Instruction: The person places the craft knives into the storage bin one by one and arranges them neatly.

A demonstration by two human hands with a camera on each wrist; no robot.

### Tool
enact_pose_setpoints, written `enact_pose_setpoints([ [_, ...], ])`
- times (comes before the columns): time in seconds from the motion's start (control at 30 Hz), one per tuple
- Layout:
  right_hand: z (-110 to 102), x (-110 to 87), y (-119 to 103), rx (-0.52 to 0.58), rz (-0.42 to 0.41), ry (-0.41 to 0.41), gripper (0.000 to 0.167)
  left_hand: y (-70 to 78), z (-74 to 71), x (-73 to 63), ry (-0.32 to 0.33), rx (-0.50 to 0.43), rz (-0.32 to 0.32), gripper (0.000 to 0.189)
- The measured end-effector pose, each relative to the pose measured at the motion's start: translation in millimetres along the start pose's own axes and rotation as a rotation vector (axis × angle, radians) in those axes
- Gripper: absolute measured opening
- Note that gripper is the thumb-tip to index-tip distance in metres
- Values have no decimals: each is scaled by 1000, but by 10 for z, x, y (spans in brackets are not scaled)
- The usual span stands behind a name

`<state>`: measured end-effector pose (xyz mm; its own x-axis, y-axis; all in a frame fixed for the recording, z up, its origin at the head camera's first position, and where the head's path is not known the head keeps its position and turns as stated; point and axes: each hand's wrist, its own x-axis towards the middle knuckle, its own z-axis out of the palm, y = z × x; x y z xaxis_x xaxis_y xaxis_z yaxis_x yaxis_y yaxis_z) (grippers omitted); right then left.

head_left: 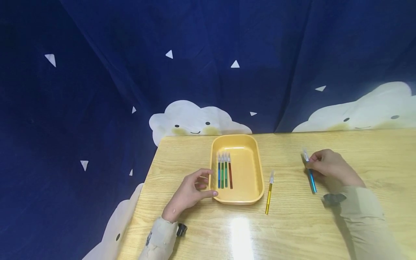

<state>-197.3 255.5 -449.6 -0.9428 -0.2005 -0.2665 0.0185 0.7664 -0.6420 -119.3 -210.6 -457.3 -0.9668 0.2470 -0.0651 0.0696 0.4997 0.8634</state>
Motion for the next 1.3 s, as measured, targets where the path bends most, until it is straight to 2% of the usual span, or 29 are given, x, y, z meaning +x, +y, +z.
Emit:
enact_pose_setpoints([
  [0.2, -13, -33, -198, 19, -18, 76, 23, -3, 0, 12, -5, -4, -1, 65],
  [0.33, 32, 7, -410, 91, -30, 102, 25, -15, -15, 14, -3, -5, -4, 64],
  [0.57, 231, 192, -1007, 215, -95, 77, 21, -54, -65, -56, 28, 5, -42, 64],
  [0.7, 318, 241, -1279, 270, -131, 87, 18, -55, -54, -28, 22, 10, -36, 64],
  [0.83, 421, 301, -1483, 297, -150, 87, 17, -35, -26, 16, 6, 9, -15, 63],
  [1.07, 693, 527, -1808, 295, -176, 52, 14, -5, -17, 1, -6, -10, -5, 62],
  [1.3, 961, 709, -1966, 326, -127, -8, 14, 14, -20, -10, -9, -17, 7, 62],
])
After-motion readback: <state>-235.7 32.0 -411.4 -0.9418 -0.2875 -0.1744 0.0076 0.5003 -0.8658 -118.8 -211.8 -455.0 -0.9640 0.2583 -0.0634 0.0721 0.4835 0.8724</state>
